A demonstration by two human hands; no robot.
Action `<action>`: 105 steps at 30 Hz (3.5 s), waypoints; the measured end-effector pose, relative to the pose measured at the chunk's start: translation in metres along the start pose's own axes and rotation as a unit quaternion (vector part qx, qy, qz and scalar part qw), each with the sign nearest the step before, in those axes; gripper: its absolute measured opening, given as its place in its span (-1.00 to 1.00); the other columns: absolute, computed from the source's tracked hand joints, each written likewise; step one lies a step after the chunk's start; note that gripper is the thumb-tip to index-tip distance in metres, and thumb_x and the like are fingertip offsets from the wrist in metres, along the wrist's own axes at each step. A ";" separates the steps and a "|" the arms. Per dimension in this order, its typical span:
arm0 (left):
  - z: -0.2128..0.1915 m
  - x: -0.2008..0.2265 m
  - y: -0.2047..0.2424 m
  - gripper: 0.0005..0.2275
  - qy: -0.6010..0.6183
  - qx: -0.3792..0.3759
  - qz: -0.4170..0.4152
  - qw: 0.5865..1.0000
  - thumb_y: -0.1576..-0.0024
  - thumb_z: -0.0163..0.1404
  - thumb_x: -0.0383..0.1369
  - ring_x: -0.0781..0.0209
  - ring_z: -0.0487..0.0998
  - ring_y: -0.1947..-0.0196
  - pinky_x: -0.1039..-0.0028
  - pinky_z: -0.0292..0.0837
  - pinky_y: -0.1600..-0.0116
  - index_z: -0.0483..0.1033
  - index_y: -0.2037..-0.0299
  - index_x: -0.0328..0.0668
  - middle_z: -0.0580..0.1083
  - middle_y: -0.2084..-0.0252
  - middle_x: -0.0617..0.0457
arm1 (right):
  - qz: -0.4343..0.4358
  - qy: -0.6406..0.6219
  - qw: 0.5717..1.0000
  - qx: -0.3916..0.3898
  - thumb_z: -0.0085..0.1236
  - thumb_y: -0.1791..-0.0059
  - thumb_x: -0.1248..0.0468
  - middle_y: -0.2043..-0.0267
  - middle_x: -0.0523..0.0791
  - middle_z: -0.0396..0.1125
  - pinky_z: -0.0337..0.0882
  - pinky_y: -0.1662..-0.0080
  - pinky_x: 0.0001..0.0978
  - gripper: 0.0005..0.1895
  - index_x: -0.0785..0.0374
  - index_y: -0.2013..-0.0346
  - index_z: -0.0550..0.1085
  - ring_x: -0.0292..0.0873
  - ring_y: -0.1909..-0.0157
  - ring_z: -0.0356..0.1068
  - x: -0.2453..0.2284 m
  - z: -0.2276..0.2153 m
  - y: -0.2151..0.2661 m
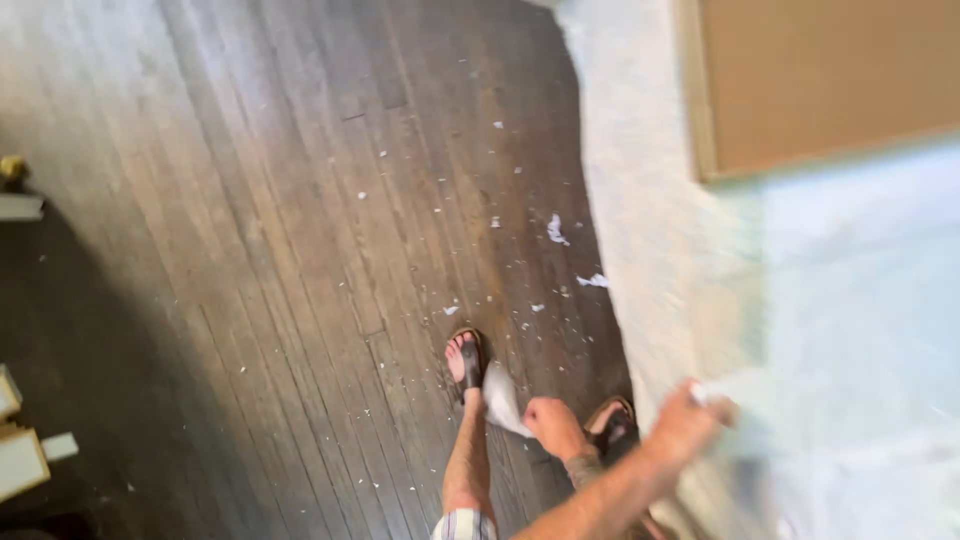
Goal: Cleaning a glass pane using a spray bottle and paper towels in a workshop
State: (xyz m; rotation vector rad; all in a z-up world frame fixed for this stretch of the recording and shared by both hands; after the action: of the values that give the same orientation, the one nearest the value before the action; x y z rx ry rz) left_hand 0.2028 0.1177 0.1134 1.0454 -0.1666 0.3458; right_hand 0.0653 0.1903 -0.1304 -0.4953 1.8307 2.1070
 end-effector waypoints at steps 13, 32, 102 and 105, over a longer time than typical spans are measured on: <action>-0.048 -0.004 0.029 -0.86 0.209 0.040 0.108 0.971 -0.30 -0.12 -0.39 0.04 0.62 0.11 0.06 0.60 -0.11 0.48 0.15 -0.25 0.57 0.15 -0.03 | -0.031 0.335 0.940 0.061 0.10 -0.02 0.07 0.21 -0.28 0.60 0.45 0.11 -0.52 -0.84 -0.12 0.13 0.55 -0.34 0.25 0.61 -0.057 -0.096 0.282; -0.059 -0.019 0.060 -0.88 0.314 0.126 0.183 0.923 -0.02 -0.09 -0.45 0.02 0.43 0.51 0.11 0.37 0.47 0.35 0.57 -0.10 0.36 0.54 0.07 | -0.096 -0.087 0.929 0.346 0.20 0.19 0.47 0.25 0.15 0.57 0.43 0.16 -0.14 -0.62 0.44 0.08 0.61 0.13 0.21 0.52 -0.094 -0.343 0.466; -0.040 -0.021 0.072 -0.50 0.329 0.153 0.245 0.899 -0.17 -0.25 -0.11 0.00 0.49 -0.02 0.18 0.39 0.06 0.45 -0.21 -0.25 0.50 -0.09 -0.06 | -0.008 0.232 0.972 0.045 0.15 0.04 0.05 0.11 -0.17 0.71 0.55 0.14 -0.61 -0.58 0.00 -0.09 0.65 -0.31 0.17 0.67 -0.187 -0.289 0.421; -0.048 -0.027 0.062 -0.67 0.430 0.121 0.256 0.857 -0.17 -0.22 -0.28 0.03 0.56 -0.03 0.16 0.46 -0.03 0.51 0.01 -0.27 0.57 0.00 -0.02 | 0.005 0.224 0.973 0.051 0.17 0.05 0.05 0.09 -0.17 0.71 0.54 0.13 -0.61 -0.57 -0.02 -0.09 0.66 -0.33 0.14 0.65 -0.180 -0.293 0.420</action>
State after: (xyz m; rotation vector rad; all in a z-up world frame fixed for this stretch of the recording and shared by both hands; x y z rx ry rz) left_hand 0.1543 0.1820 0.1329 0.9898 0.4291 1.3145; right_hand 0.0571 -0.1592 0.2849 -1.0035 2.1646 2.0101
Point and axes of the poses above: each hand's wrist, its own y-axis away from the middle knuckle, its own z-axis out of the palm, x = y × z, the point moved 7 cm from there along -y, towards the middle knuckle
